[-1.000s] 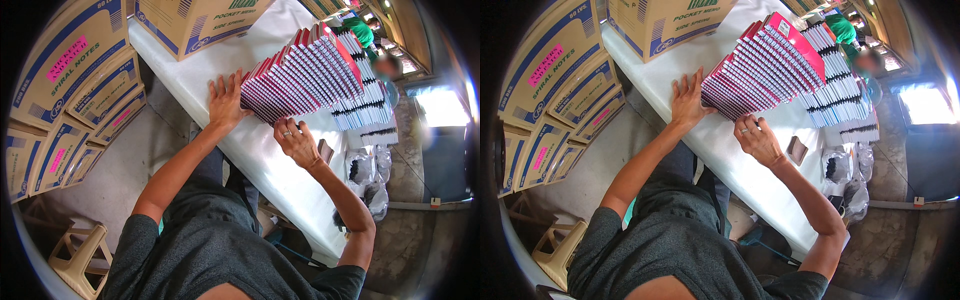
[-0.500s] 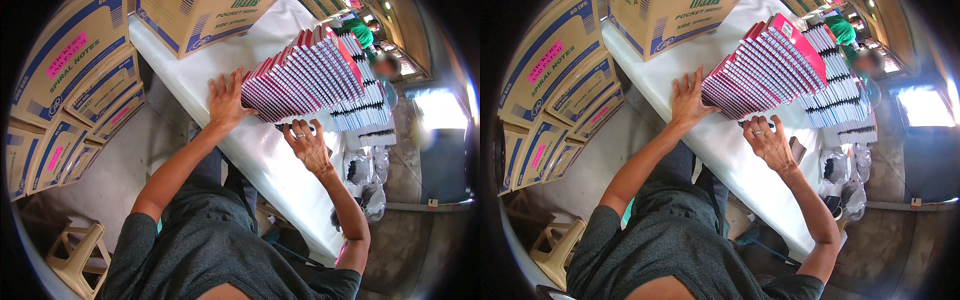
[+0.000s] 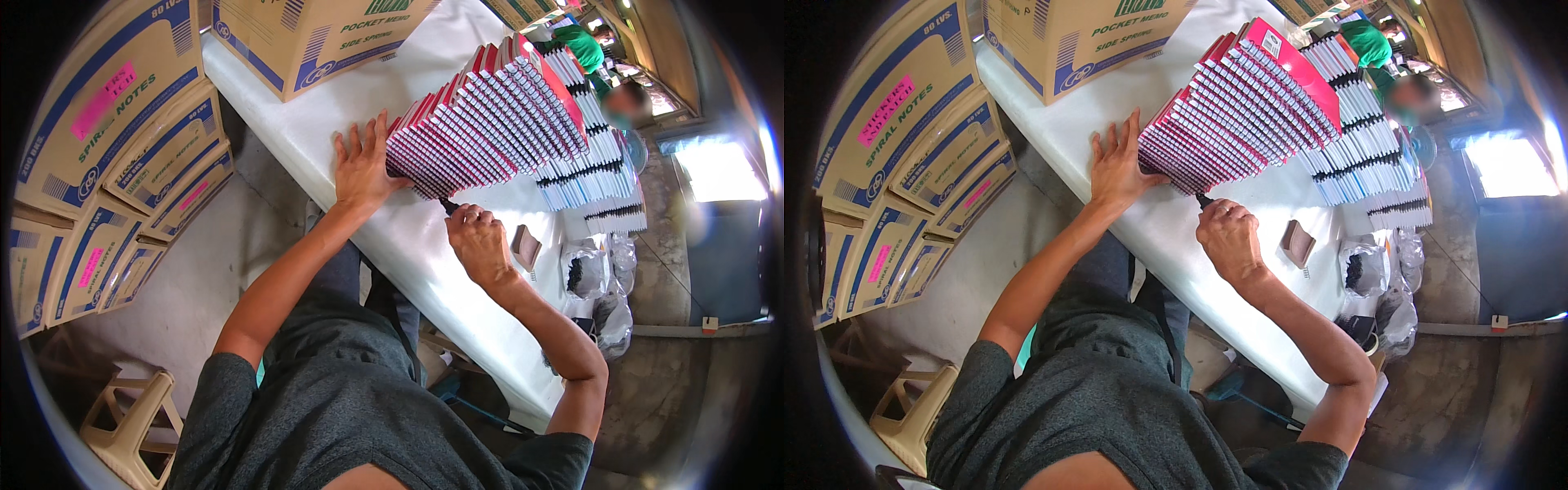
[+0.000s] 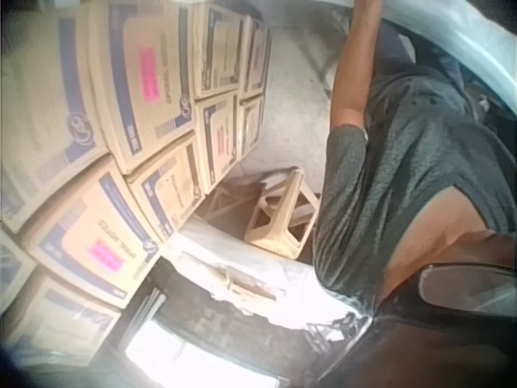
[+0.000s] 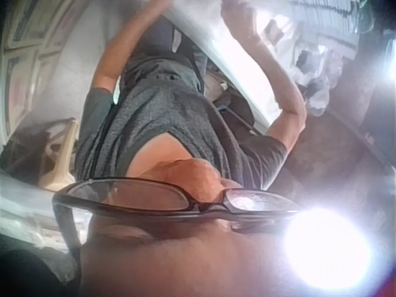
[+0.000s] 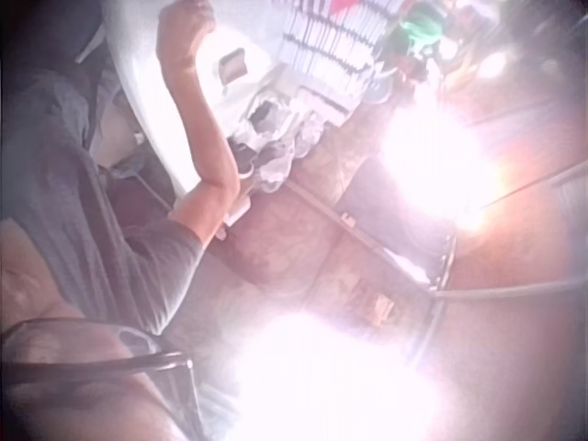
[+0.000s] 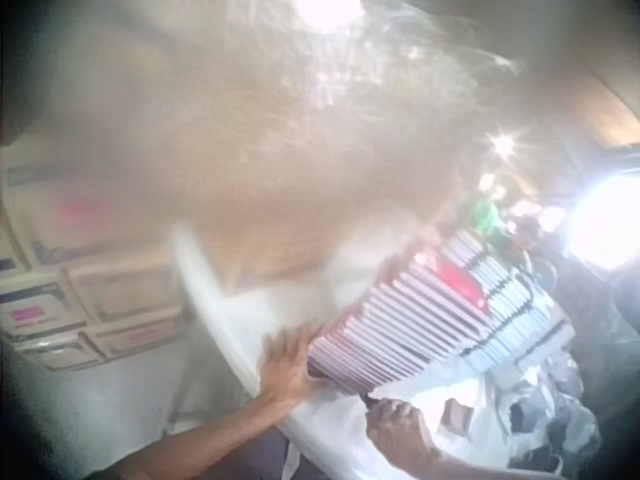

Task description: The person organizes stacks of spiral notebooks on a table, trims the spiral bindings with pliers, and places several small notebooks into a cardboard shipping box.

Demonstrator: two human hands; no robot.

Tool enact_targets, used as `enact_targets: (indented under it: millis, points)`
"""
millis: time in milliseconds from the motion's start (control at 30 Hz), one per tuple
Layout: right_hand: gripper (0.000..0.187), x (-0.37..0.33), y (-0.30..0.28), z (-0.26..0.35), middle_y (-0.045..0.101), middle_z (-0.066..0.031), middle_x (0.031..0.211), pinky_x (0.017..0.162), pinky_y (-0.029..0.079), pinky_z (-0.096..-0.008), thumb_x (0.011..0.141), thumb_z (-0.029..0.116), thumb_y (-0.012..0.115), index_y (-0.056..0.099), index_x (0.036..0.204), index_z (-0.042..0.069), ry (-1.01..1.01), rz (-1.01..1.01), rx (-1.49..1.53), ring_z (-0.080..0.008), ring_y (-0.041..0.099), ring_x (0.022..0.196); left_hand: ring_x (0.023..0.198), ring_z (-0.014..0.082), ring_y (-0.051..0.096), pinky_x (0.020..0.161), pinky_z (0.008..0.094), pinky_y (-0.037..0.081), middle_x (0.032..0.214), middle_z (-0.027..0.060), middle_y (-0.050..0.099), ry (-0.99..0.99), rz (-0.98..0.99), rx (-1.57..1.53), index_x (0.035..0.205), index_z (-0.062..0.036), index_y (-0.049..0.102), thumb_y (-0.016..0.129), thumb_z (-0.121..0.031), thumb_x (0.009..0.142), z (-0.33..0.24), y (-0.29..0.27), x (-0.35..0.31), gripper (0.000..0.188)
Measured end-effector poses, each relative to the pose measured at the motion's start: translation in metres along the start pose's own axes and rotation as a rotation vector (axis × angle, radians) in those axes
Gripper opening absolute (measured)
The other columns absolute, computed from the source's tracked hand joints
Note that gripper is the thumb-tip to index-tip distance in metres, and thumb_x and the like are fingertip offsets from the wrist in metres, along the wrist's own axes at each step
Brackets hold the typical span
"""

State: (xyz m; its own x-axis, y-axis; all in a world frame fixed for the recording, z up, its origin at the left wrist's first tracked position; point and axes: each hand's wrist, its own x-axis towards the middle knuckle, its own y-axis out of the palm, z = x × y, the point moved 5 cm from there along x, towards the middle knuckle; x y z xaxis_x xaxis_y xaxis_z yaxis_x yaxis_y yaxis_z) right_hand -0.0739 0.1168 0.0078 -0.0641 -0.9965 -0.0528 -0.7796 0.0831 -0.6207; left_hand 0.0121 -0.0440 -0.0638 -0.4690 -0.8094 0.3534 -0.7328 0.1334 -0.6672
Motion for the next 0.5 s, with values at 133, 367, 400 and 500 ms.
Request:
enact_targets:
  millis: [133,367,400,500]
  points:
    - [0.025,-0.001,-0.029,-0.04,0.058,-0.0072,0.104,0.095,0.042,-0.0414,0.079,0.011,0.063,0.061,0.104,0.006,-0.181,-0.272,0.19,-0.0198,0.054,0.1,0.135,0.0447,0.034,0.113,0.059,0.018,0.143,0.0193,0.043,-0.014,-0.029,-0.073,0.151,-0.0063,0.011,0.087,-0.049,0.056,-0.003,-0.003,0.0,0.13]
    - [0.038,-0.01,-0.008,-0.051,0.053,-0.0036,0.112,0.098,0.04,-0.0393,0.083,0.015,0.064,0.054,0.119,0.01,-0.321,-0.346,0.058,-0.0167,0.05,0.109,0.135,0.0454,0.034,0.114,0.0588,0.017,0.143,0.0224,0.043,-0.035,0.028,-0.048,0.152,-0.0056,0.009,0.087,-0.051,0.056,-0.002,-0.002,0.002,0.132]
    - [0.039,-0.011,-0.007,-0.051,0.053,-0.0033,0.112,0.098,0.04,-0.0387,0.083,0.016,0.064,0.053,0.12,0.011,-0.324,-0.351,0.049,-0.0166,0.05,0.11,0.135,0.0454,0.034,0.114,0.0588,0.017,0.143,0.0226,0.043,-0.033,0.025,-0.048,0.152,-0.0056,0.009,0.087,-0.051,0.056,-0.002,-0.002,0.002,0.132]
    - [0.037,-0.012,-0.007,-0.048,0.054,-0.005,0.112,0.093,0.041,-0.0402,0.084,0.013,0.064,0.056,0.12,0.012,-0.344,-0.366,0.083,-0.0189,0.052,0.109,0.135,0.045,0.034,0.113,0.0585,0.017,0.142,0.0227,0.043,-0.027,0.007,-0.053,0.152,-0.0056,0.009,0.087,-0.051,0.056,-0.002,-0.002,0.001,0.131]
